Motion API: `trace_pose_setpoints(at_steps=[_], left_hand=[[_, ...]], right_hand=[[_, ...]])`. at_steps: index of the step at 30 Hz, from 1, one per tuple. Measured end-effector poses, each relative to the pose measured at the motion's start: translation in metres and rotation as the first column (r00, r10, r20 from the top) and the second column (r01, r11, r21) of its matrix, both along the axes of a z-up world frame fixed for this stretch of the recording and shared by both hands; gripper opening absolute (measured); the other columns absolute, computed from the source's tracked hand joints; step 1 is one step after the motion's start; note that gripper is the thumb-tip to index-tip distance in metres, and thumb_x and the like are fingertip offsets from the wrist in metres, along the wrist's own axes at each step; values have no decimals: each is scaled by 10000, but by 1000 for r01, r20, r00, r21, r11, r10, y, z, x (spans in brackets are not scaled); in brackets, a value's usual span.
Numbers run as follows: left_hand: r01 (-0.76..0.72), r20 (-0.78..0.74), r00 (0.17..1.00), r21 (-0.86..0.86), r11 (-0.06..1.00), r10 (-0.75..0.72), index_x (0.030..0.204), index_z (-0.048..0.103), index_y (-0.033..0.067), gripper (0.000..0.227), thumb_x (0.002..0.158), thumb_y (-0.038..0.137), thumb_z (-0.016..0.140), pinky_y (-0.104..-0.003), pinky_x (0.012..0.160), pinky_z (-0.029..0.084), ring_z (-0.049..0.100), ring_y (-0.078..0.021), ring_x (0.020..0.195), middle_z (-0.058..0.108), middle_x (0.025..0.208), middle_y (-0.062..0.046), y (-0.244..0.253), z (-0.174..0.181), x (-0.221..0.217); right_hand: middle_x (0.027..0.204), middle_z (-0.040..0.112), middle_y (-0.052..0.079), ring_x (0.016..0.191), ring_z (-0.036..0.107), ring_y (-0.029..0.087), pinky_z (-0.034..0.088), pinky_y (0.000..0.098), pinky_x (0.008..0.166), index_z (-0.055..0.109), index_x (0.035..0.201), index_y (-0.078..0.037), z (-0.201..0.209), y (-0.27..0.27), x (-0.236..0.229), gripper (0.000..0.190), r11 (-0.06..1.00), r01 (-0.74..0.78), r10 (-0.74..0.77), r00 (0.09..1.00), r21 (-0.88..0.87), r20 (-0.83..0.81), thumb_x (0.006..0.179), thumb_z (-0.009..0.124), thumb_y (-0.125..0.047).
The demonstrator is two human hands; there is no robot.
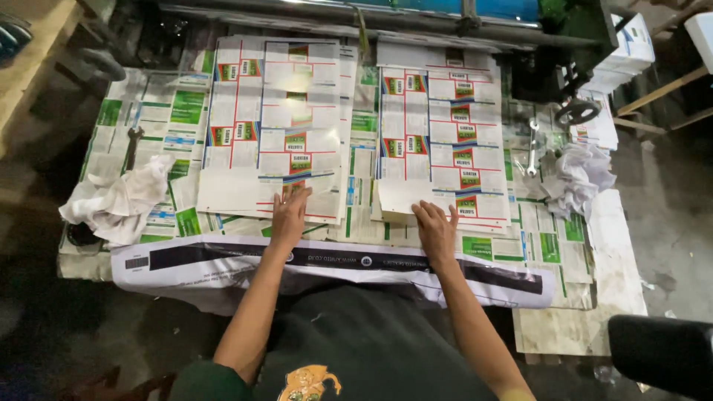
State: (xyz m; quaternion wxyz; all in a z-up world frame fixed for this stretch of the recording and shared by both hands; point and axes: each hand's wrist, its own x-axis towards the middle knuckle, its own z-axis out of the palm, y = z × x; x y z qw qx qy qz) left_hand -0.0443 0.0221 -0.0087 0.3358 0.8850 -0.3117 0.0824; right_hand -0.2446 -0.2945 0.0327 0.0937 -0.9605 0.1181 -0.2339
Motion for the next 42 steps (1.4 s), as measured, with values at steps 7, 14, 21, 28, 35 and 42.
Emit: trace_pose_setpoints(at_steps=[7,14,21,28,35,42], left_hand=[[91,17,996,23,996,-92,1342,639,130,361,994,84,552,-625,1201,234,414,-386,1463,540,1537,-100,-12,-4,42],[97,-1,995,73,993,-97,1329,647,157,311,1036,124,548,-628,1226,238,430,-368,1475,581,1495,-92,-40,-2,73],[78,177,978,199,977,-115,1490,544,89,615,886,151,639,-738,1115,221,328,-456,1476,400,1614,-161,-65,13,103],[150,-49,988,114,982,-146,1468,540,149,615,912,324,736,-731,1157,218,312,-398,1513,365,1641,-133,-23,37,35],[240,-138,970,366,899,-202,1453,531,192,819,744,481,819,-638,1182,257,306,-369,1505,368,1608,-97,13,32,16],[336,71,925,306,891,-373,1261,651,123,280,1005,225,600,-469,1086,485,622,-315,1290,677,1328,-78,13,-11,37]], right_hand=[[1238,724,-5,1171,664,199,290,597,1156,715,1193,-214,25,-10,16,300,998,40,-45,993,-45,-113,906,697,-130],[1142,703,22,1094,651,239,321,554,1147,737,1220,-211,95,1,15,278,988,123,-114,989,-95,93,958,718,-121],[1398,608,83,1333,536,291,224,684,1131,553,1432,-269,-13,31,-25,537,995,41,-54,988,-88,-142,914,689,-314],[1660,256,130,1513,232,414,140,769,1097,328,1564,-375,-3,34,-49,736,970,238,-237,879,-51,-413,904,610,-540],[1697,168,133,1528,139,492,84,828,1073,232,1603,-398,-22,11,-8,807,987,130,-156,905,-90,-395,908,524,-685],[1729,106,91,1549,72,482,32,838,1077,185,1627,-402,-12,-14,37,818,992,129,-117,892,-3,-437,921,417,-742]])
